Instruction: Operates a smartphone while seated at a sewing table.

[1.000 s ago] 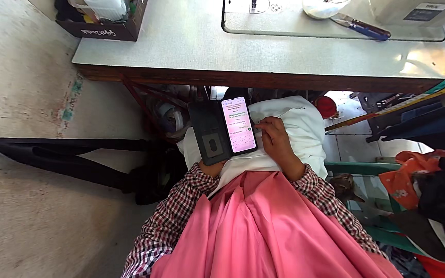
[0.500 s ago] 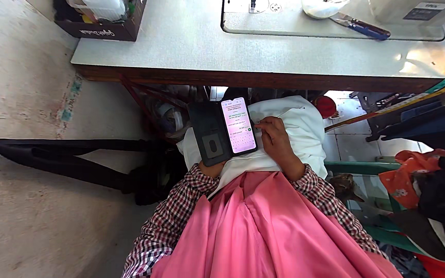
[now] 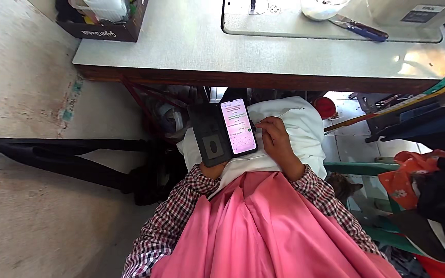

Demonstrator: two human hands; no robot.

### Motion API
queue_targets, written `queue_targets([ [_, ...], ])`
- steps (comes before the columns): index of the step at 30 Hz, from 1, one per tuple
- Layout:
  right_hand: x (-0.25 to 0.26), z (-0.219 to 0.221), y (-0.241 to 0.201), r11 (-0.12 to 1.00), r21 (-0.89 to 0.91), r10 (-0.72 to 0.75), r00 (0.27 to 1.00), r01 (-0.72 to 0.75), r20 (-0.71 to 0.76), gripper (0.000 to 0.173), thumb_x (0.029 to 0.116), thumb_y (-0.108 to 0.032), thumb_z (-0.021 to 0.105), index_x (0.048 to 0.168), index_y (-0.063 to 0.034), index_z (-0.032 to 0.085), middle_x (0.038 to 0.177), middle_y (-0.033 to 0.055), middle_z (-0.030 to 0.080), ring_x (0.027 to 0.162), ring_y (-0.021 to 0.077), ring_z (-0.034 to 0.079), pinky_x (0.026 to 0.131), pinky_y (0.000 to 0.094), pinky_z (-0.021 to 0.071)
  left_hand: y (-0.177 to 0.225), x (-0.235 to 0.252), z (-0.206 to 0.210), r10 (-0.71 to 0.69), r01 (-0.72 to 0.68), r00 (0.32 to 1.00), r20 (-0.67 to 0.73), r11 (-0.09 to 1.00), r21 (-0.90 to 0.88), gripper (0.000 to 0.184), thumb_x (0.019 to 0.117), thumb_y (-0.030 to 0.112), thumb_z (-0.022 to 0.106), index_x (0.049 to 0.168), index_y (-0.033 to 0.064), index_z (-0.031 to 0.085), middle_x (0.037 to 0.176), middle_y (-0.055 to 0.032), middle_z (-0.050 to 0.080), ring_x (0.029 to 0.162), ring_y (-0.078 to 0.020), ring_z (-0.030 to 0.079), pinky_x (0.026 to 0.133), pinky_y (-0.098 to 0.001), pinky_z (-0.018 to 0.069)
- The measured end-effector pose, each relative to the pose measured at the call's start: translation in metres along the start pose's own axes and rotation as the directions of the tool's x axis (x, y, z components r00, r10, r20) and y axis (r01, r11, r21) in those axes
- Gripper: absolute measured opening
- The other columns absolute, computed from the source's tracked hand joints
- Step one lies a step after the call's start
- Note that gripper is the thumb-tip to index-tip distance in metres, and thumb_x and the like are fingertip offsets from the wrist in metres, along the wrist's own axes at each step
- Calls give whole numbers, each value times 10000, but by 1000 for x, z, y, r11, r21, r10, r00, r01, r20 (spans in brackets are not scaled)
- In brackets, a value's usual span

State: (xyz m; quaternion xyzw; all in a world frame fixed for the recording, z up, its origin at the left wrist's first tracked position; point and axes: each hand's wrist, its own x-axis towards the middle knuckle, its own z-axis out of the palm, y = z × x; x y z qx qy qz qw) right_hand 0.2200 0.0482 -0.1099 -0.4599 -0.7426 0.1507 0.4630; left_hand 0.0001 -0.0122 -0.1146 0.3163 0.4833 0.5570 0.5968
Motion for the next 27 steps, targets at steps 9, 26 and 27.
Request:
queue_targets([
  [9,0,1,1,1000,-7,-9,1000,9,9,275,929,35,509,1085,25,734,1128,222,647,1105,324,613,997,376,496,5,-1,1,3,3,1000,-22,954,299,214,849,-141,653,1034,-49,596,866,34,665,861,30,626,825,-151,510],
  [26,0,1,0,998,11,-61,996,60,61,244,962,-36,545,1099,6,743,1133,215,649,1099,317,615,993,382,501,2,1,0,-1,3,1000,-9,981,196,207,855,-153,617,1003,-11,591,839,50,662,837,25,631,804,-158,520],
  [27,0,1,0,998,11,-62,996,62,61,245,963,-37,544,1099,5,744,1133,214,649,1099,314,616,993,381,501,2,1,-1,7,-7,1000,-2,975,222,192,855,-146,623,992,-15,594,833,51,660,834,29,629,802,-153,517],
])
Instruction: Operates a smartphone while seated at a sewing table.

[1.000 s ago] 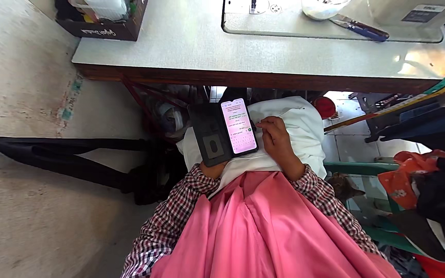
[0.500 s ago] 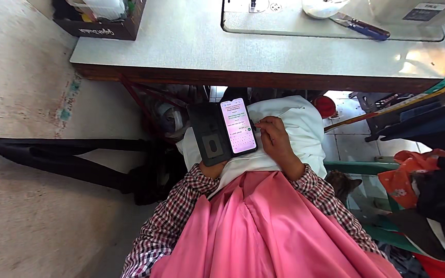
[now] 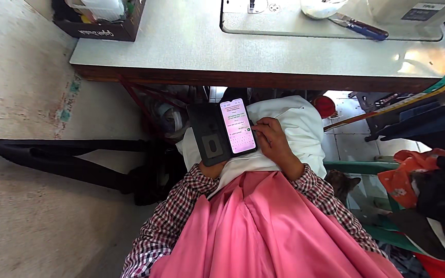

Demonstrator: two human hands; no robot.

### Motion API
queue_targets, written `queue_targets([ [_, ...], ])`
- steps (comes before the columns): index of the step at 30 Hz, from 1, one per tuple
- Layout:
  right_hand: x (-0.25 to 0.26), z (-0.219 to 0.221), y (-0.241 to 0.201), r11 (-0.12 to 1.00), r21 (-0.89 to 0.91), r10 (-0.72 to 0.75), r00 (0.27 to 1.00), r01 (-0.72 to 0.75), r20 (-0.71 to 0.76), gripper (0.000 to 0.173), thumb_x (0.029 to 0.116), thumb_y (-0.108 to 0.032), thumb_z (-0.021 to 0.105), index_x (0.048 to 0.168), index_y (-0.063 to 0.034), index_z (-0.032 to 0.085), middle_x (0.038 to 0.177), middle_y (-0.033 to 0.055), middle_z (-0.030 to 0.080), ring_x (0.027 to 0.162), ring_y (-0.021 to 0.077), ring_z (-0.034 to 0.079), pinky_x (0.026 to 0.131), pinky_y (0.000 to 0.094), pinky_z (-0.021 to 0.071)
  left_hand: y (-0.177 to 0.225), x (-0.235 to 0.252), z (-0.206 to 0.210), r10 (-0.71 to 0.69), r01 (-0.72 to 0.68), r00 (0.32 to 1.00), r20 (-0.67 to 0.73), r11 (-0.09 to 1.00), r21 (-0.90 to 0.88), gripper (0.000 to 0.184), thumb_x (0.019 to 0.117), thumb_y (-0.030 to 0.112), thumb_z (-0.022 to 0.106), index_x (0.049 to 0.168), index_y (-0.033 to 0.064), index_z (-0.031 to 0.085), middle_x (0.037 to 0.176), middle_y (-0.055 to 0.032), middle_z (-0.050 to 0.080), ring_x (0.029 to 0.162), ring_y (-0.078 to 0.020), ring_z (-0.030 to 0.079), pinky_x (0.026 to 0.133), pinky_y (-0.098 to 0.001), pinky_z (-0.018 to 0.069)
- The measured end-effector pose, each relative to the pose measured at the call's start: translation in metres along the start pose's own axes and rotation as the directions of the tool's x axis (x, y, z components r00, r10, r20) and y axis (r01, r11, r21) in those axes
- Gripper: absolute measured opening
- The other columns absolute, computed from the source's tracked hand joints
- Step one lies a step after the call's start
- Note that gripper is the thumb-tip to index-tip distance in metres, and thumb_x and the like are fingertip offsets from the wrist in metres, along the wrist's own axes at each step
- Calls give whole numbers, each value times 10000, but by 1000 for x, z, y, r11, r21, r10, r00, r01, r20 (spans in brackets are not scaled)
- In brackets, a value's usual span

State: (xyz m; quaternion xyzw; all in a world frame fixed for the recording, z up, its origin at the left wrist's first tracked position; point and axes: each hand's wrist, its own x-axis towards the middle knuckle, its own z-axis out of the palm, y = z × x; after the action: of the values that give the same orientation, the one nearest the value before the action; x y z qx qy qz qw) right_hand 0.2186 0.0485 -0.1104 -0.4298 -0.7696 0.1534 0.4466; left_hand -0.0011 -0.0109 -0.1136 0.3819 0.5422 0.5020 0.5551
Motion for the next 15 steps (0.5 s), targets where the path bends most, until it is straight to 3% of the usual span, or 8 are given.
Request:
queue_targets([
  [3,0,0,0,1000,-4,-10,1000,10,-3,250,963,-38,540,1099,6,745,1128,213,649,1095,312,616,990,379,501,6,-2,3,-21,30,998,-54,987,158,136,872,-124,637,997,-82,602,836,0,644,827,19,603,797,-147,490],
  [9,-1,2,1,1000,-7,-16,1000,16,-19,249,962,-34,540,1091,7,750,1119,214,656,1094,310,619,992,370,499,7,-1,2,9,-5,1000,-21,982,187,164,850,-109,669,995,-62,607,840,29,654,834,39,609,806,-136,493],
  [12,0,1,1,1000,-10,-13,1000,13,-13,252,962,-29,535,1091,6,749,1122,214,656,1098,312,618,995,372,497,5,-1,2,24,-20,999,-24,987,161,164,843,-111,670,981,-46,611,833,33,655,829,37,613,801,-137,496],
  [15,0,1,1,1000,-5,-8,1000,7,-12,252,956,-23,538,1090,6,750,1124,213,655,1100,313,617,997,375,499,-2,-2,4,55,-56,996,-73,998,-20,194,833,-142,635,965,-6,594,811,57,662,812,32,633,784,-150,520],
])
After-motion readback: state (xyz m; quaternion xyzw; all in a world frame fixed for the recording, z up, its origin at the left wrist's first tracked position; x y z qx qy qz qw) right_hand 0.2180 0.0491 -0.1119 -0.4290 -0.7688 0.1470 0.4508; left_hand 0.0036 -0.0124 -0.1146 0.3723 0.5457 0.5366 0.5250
